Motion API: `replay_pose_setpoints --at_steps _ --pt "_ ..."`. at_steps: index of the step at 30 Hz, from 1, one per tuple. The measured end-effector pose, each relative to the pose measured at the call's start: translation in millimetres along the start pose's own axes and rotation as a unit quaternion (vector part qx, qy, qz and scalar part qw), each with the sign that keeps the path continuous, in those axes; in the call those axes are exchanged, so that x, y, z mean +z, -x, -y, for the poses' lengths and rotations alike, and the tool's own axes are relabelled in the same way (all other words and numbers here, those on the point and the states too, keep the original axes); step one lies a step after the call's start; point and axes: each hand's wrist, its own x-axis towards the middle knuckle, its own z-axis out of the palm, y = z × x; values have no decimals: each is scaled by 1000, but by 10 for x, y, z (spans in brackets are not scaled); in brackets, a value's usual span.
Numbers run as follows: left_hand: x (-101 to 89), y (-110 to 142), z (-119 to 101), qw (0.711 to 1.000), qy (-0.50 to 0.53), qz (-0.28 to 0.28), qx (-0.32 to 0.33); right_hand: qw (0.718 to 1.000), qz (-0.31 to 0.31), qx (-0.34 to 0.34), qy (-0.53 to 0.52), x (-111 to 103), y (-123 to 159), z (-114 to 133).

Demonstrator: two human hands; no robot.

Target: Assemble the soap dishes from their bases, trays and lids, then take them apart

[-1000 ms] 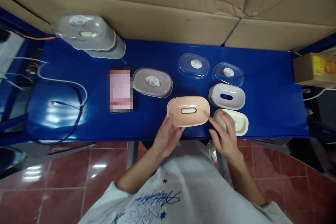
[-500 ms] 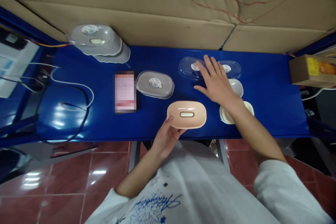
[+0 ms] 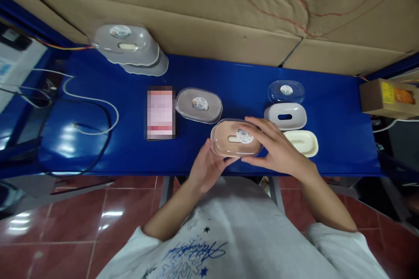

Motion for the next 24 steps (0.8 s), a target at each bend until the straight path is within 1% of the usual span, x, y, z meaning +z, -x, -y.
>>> replay_pose_setpoints --at_steps 3,10,14,20,24 --pt "8 14 19 1000 -18 2 8 1000 4 -6 -4 63 52 42" --pt "-16 5 105 997 -42 -36 51 998 8 4 -67 147 51 -16" --pt "-37 2 101 993 -76 -42 78 998 7 5 -58 228 75 -44" --pt "-55 29 125 985 -129 -28 115 999 -30 -30 -5 365 141 -81" --pt "-31 50 132 980 -133 -13 147 998 -42 -34 -37 406 167 -125"
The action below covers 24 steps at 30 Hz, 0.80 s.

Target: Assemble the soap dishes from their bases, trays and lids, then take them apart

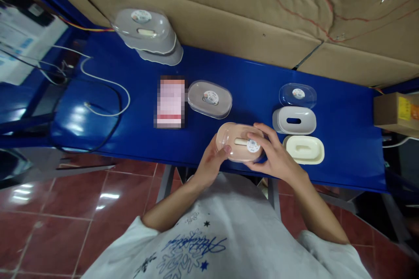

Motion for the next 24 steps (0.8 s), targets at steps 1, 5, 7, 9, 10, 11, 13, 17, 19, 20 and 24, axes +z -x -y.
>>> replay_pose_setpoints --at_steps 1,5,7,9,10,11,13,17,19,20,24 --pt "12 3 -5 1000 6 2 2 1000 -3 1 -10 -2 2 -12" --pt "66 10 -10 999 44 -14 -21 1000 1 11 -24 -43 6 -45" --pt "85 14 12 998 59 -17 -22 1000 -2 17 -23 -65 18 -55" --pt "93 21 46 998 54 -9 -3 1000 -13 19 -21 -72 36 -64" --pt "92 26 63 999 45 -5 10 999 -20 18 -20 -69 47 -69" --pt "91 31 76 999 34 -2 22 999 -28 17 -20 -62 56 -74" --pt "87 47 80 999 13 7 37 999 -46 15 -25 -38 74 -86" --pt "96 92 3 998 -34 47 39 996 -71 20 -52 15 100 -99" --pt "102 102 -31 996 -50 59 44 995 -74 19 -69 28 108 -102" --pt "102 97 -35 996 -52 60 43 994 -73 20 -77 28 108 -105" --pt "81 19 10 999 9 53 0 994 -63 46 -76 -31 53 -135"
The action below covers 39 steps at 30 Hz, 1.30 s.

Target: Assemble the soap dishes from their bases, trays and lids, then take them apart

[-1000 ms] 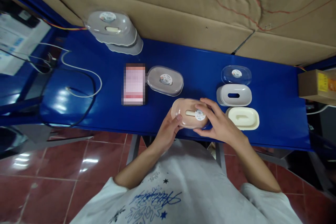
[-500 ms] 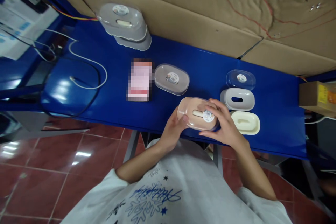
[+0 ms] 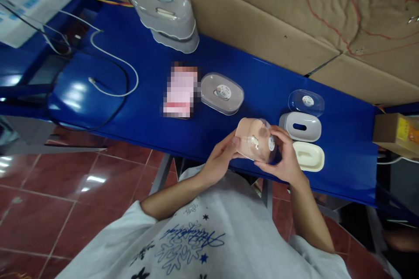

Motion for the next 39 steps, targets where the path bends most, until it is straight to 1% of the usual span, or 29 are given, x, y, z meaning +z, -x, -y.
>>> replay_pose_setpoints --at_steps 2,4,6,10,12,15,17,23,29,32,34,36,37,39 --pt "-30 -44 7 999 47 -11 -21 999 1 6 35 -57 -82 -17" --pt "-73 -68 -22 997 69 -33 -25 997 3 6 81 -128 -186 -41" --pt "-136 -71 -76 996 62 -63 -5 993 17 11 112 -203 -299 -75" --pt "-288 -84 -197 989 21 -137 57 989 67 29 126 -326 -514 -189" --pt "-342 -127 -257 986 10 -150 77 987 87 21 131 -359 -616 -266" --pt "-373 -244 -344 987 0 -132 88 985 106 9 134 -381 -760 -375" --pt "-371 -343 -391 989 -2 -122 83 985 110 7 131 -391 -851 -431" --pt "-337 -612 -466 992 -1 -105 71 983 125 19 130 -445 -1084 -560" --pt "-305 -788 -500 993 6 -94 67 987 121 -6 105 -410 -1269 -772" --pt "-279 -836 -520 994 16 -90 66 984 133 7 118 -417 -1363 -835" --pt "-256 -814 -529 994 23 -89 58 982 125 16 139 -489 -1347 -781" --pt "-237 -729 -525 995 26 -85 43 983 83 16 164 -617 -1184 -621" --pt "-232 -663 -516 996 28 -82 35 983 52 14 175 -691 -1032 -509" --pt "-234 -501 -481 997 32 -73 14 980 -14 32 197 -817 -600 -268"
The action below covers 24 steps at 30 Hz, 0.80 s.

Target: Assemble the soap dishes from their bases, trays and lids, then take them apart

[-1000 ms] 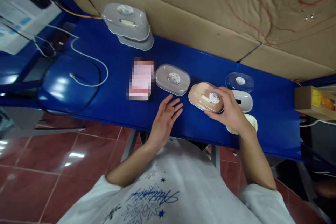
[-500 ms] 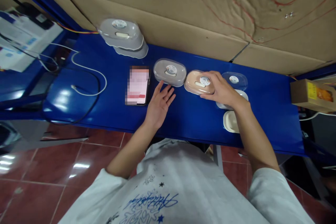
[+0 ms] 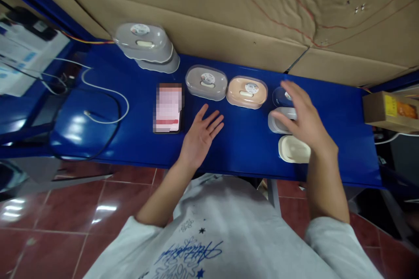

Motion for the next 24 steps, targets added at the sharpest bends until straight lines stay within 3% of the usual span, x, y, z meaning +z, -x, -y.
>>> replay_pose_setpoints --at_steps 2,5,7,9,13,17,21,24 --pt "-37 166 54 999 1 5 -37 998 -51 35 25 -130 541 121" --pt "-57 345 179 994 -1 27 -108 993 -38 70 86 -78 1270 209" --pt "-23 399 286 988 1 50 -146 991 -21 76 112 78 1564 238" --pt "42 417 397 982 2 74 -174 990 -14 77 119 260 1681 289" --pt "157 448 569 976 -22 95 -194 994 -29 86 68 547 1552 524" --pt "146 524 630 984 -39 60 -165 991 -71 95 -60 720 1227 907" --pt "108 553 598 983 37 35 -179 990 0 28 -138 754 882 1235" --pt "119 509 533 981 78 9 -179 989 42 -38 -138 643 733 1201"
